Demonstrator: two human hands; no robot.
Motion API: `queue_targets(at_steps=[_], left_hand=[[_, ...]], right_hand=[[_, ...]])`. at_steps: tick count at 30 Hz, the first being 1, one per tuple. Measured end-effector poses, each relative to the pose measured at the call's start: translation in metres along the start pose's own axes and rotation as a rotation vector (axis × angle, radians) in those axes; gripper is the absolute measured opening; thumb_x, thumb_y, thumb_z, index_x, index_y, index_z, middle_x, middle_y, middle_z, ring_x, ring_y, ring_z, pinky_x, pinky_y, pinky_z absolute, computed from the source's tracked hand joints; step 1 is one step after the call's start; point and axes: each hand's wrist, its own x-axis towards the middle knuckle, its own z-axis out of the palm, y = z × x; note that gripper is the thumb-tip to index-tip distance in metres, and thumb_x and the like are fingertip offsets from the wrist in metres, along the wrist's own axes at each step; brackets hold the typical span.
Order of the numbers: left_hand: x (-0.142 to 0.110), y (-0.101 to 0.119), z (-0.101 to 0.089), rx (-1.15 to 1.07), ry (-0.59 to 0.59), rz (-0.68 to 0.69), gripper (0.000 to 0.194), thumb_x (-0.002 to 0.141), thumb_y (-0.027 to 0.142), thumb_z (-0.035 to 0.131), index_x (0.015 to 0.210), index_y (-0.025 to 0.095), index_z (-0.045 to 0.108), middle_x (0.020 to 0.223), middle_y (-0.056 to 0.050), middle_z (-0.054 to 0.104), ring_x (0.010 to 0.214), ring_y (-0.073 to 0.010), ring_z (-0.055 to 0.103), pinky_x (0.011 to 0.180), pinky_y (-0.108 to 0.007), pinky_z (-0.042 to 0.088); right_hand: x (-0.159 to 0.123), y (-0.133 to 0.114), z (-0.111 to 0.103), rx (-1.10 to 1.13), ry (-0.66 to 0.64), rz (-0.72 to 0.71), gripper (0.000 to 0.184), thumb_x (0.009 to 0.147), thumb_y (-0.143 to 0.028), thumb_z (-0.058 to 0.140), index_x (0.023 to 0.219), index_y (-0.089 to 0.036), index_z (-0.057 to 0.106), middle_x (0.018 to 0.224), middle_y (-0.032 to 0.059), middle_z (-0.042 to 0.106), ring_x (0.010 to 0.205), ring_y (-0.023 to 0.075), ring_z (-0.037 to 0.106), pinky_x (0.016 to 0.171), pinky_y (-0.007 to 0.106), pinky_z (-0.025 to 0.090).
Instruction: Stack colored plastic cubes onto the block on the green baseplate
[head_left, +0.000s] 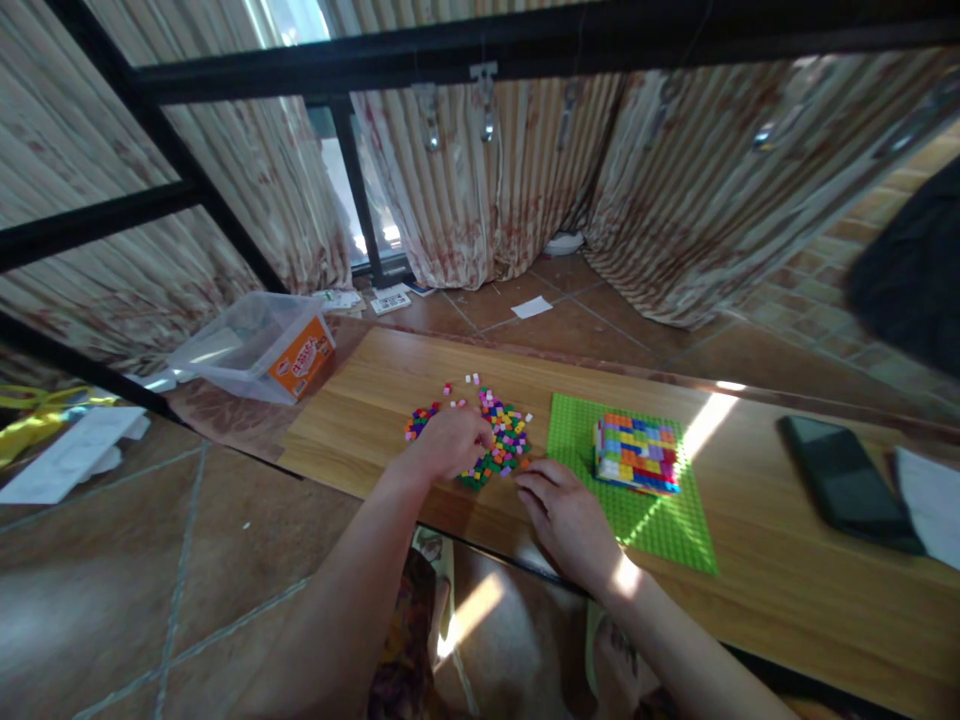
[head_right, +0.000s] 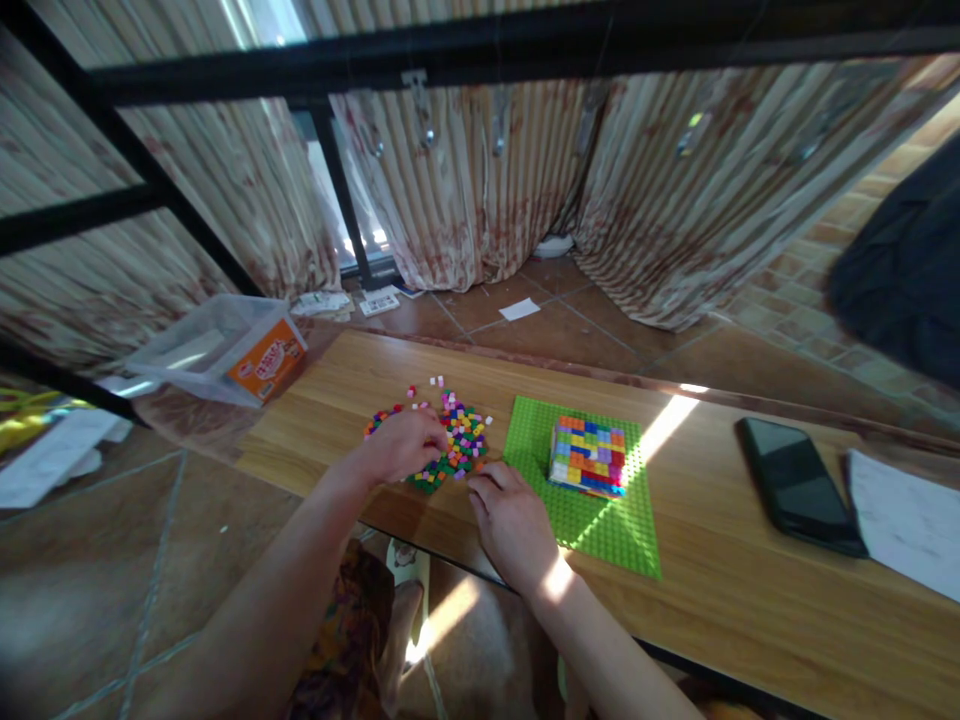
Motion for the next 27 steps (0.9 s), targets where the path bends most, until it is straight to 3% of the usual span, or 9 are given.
queue_targets(at_steps=[6,10,14,17,21,24,27], left_hand=[[-0.001,0.0,-0.001,0.016,0.009,0.016,0.016,0.078,0.012,0.052,0.076,0.017,0.067,0.085,-0.006,0.065,0.085,-0.0206,0.06,0.081,-0.031,0.045],[-0.001,0.006,-0.009,-0.051,0.087,0.038,0.015,0.081,0.011,0.049,0.083,0.016,0.063,0.09,-0.006,0.064,0.083,-0.0183,0.058,0.08,-0.031,0.045],[0.007,0.031,-0.007,-0.11,0.153,0.086,0.012,0.085,0.013,0.049,0.086,0.018,0.06,0.089,-0.004,0.064,0.084,-0.0175,0.058,0.076,-0.029,0.045],[0.015,0.057,0.003,-0.154,0.157,0.138,0.011,0.088,0.015,0.049,0.088,0.019,0.06,0.089,-0.002,0.064,0.084,-0.017,0.059,0.076,-0.029,0.045],[0.028,0.084,0.022,-0.227,0.195,0.249,0.015,0.092,0.019,0.047,0.089,0.019,0.062,0.09,-0.003,0.064,0.087,-0.0162,0.06,0.079,-0.028,0.046],[0.036,0.095,0.037,-0.28,0.222,0.308,0.019,0.094,0.021,0.045,0.09,0.019,0.064,0.092,-0.003,0.063,0.087,-0.0149,0.06,0.081,-0.027,0.047],[0.043,0.1,0.048,-0.292,0.233,0.343,0.022,0.095,0.022,0.043,0.091,0.019,0.065,0.093,-0.003,0.063,0.088,-0.0139,0.061,0.081,-0.026,0.048]], right_hand=[[0.0,0.0,-0.002,0.016,0.002,0.005,0.025,0.091,-0.016,0.047,0.102,-0.02,0.069,0.104,0.0093,0.065,0.098,0.0211,0.06,0.089,0.036,0.052],[0.0,-0.005,-0.007,0.033,0.034,0.004,0.025,0.092,-0.017,0.046,0.099,-0.021,0.07,0.103,0.0087,0.066,0.095,0.0187,0.062,0.086,0.032,0.053],[-0.003,-0.006,-0.024,0.058,0.151,-0.05,0.025,0.093,-0.017,0.045,0.099,-0.021,0.07,0.098,0.0068,0.068,0.089,0.0151,0.065,0.081,0.027,0.055],[-0.008,0.005,-0.05,0.033,0.323,-0.04,0.022,0.092,-0.02,0.049,0.098,-0.023,0.07,0.099,0.0051,0.069,0.086,0.014,0.066,0.077,0.025,0.055],[-0.011,0.036,-0.089,0.03,0.68,0.235,0.015,0.087,-0.025,0.057,0.086,-0.021,0.071,0.089,0.004,0.071,0.082,0.0161,0.066,0.073,0.029,0.054],[-0.011,0.055,-0.106,0.123,0.758,0.448,0.018,0.083,-0.029,0.059,0.083,-0.018,0.073,0.078,0.0036,0.07,0.07,0.0156,0.065,0.062,0.028,0.051],[-0.011,0.061,-0.109,0.19,0.724,0.514,0.02,0.082,-0.029,0.058,0.084,-0.017,0.074,0.076,0.0039,0.07,0.068,0.0151,0.065,0.06,0.027,0.049]])
